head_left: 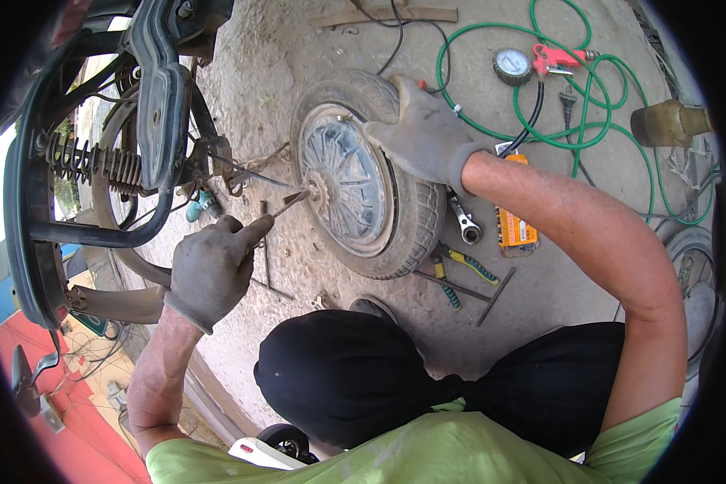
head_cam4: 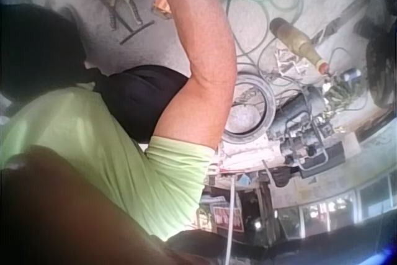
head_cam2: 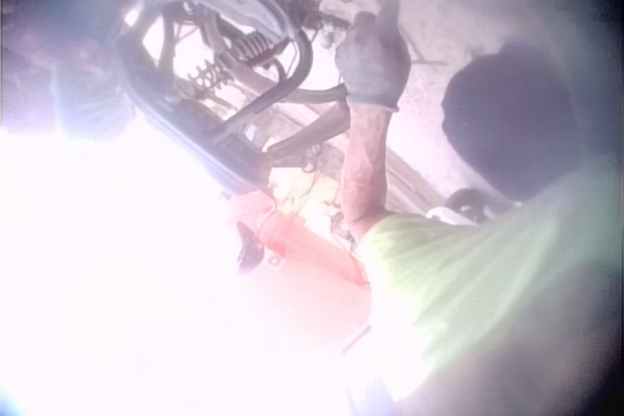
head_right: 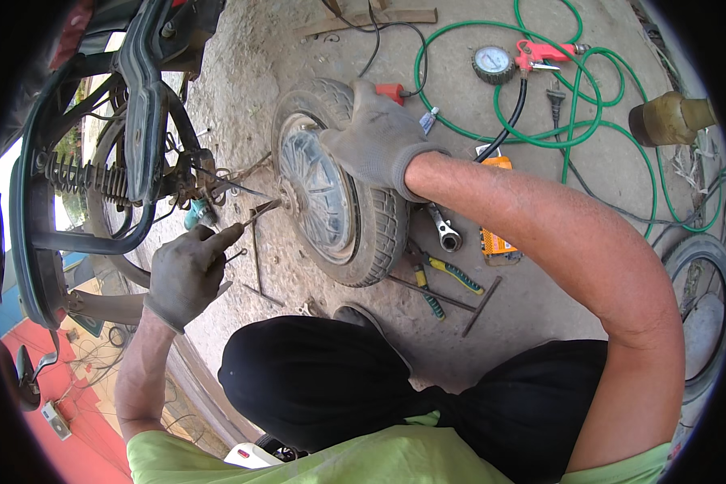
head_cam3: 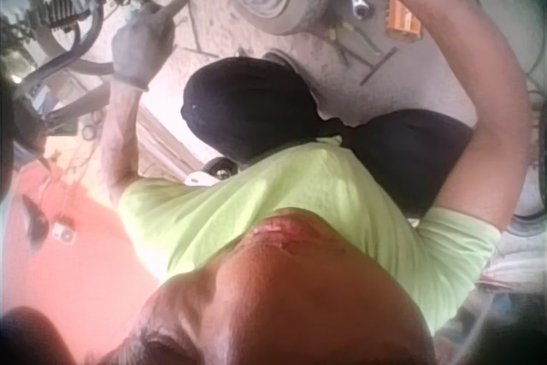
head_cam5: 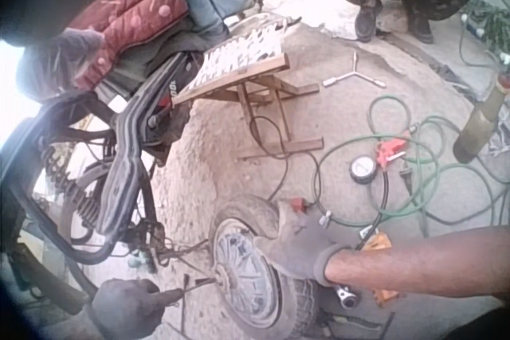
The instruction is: The person removes the rear wheel of a motorcycle, uses a screwdriver to loosen the axle nut, and detaches the wheel. They then remove the brake assembly, apply lubricant to the hub, and reattach the brake components before reinstalling the wheel onto the axle.
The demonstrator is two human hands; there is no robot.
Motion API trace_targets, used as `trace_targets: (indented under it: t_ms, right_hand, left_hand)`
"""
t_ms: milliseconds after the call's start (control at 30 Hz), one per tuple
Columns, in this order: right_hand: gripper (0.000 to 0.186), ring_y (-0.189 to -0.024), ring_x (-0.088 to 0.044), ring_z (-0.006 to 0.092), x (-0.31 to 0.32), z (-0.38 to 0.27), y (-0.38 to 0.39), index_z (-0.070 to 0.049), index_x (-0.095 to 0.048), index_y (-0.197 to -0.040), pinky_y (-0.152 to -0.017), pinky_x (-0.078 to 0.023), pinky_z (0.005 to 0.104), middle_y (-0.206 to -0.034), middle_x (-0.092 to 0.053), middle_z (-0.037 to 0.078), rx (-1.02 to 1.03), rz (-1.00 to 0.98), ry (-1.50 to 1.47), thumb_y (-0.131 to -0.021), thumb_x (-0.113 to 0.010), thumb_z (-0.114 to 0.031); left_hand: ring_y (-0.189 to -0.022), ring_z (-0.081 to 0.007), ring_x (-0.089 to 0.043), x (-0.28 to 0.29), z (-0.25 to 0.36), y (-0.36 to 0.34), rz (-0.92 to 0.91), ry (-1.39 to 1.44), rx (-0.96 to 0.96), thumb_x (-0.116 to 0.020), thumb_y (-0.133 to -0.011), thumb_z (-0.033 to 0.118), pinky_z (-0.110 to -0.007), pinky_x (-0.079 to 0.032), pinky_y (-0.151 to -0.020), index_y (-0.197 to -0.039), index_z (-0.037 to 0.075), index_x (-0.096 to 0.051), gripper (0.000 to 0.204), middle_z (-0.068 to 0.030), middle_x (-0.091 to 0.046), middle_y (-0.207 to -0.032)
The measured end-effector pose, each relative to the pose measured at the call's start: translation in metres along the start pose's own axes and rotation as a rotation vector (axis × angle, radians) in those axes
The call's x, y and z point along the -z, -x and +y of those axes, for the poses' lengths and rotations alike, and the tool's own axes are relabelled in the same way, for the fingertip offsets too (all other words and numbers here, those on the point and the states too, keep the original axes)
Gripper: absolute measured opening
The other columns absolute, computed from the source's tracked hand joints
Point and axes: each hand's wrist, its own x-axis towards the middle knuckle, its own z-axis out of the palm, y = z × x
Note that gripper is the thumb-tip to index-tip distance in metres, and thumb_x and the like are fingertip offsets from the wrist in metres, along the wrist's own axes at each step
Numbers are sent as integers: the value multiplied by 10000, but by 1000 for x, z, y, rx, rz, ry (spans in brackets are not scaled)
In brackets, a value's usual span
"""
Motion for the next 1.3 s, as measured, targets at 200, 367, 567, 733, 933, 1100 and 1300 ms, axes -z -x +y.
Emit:
trace_targets:
  t_ms: [200, 367, 567, 733, 933, 1100, 1300]
  right_hand:
    - [856, -1205, -738, 443, 2, 1, 0, 75, -474, -1531, -1048, -570, 488, -1281, -739, 329, -15, -23, -22, -943, -750, -483]
    - [854, -1338, -670, 426, 7, -9, 2, 53, -478, -1577, -1146, -515, 463, -1402, -690, 322, -58, -54, -38, -956, -757, -462]
    - [836, -1336, -669, 432, 9, -10, 3, 48, -480, -1575, -1147, -513, 464, -1409, -686, 321, -63, -54, -52, -954, -759, -438]
    - [854, -1402, -630, 432, 10, -9, 5, 40, -436, -1626, -1194, -482, 455, -1469, -655, 323, -68, -83, -99, -964, -768, -384]
    - [887, -1410, -616, 446, 5, -11, 11, 71, -399, -1637, -1196, -477, 468, -1492, -615, 352, -83, -111, -108, -963, -769, -371]
    - [896, -1420, -607, 456, 5, -7, 9, 85, -392, -1639, -1203, -472, 469, -1507, -604, 356, -102, -93, -134, -967, -764, -377]
    - [836, -1257, -698, 465, -5, -3, -1, 75, -485, -1534, -1079, -547, 510, -1320, -698, 362, -1, -18, -128, -916, -743, -427]
  left_hand:
    - [-804, -342, -721, 2, 0, -2, -17, 3, 1, -721, -928, 61, -484, -581, -737, -1378, 221, -773, 480, -111, -684, -927]
    - [-805, -352, -733, 10, 6, -10, -72, -48, -3, -705, -934, 68, -491, -584, -733, -1376, 218, -773, 472, -123, -693, -956]
    - [-882, -367, -783, 41, 23, -40, -260, -171, -34, -649, -958, 77, -490, -602, -774, -1353, 172, -747, 418, -164, -742, -975]
    - [-930, -369, -798, 55, 24, -60, -370, -220, -97, -626, -975, 62, -487, -610, -806, -1333, 134, -746, 385, -181, -765, -1006]
    - [-830, -361, -763, 41, 26, -51, -376, -234, -67, -652, -929, 61, -487, -610, -706, -1424, 193, -719, 517, -166, -705, -963]
    - [-766, -378, -749, -1, 38, -17, -172, -69, 87, -662, -955, 70, -506, -603, -674, -1443, 181, -706, 502, -157, -694, -931]
    - [-770, -383, -731, -97, 48, 24, 258, 328, 284, -686, -968, 72, -508, -604, -687, -1494, 168, -680, 534, -153, -689, -966]
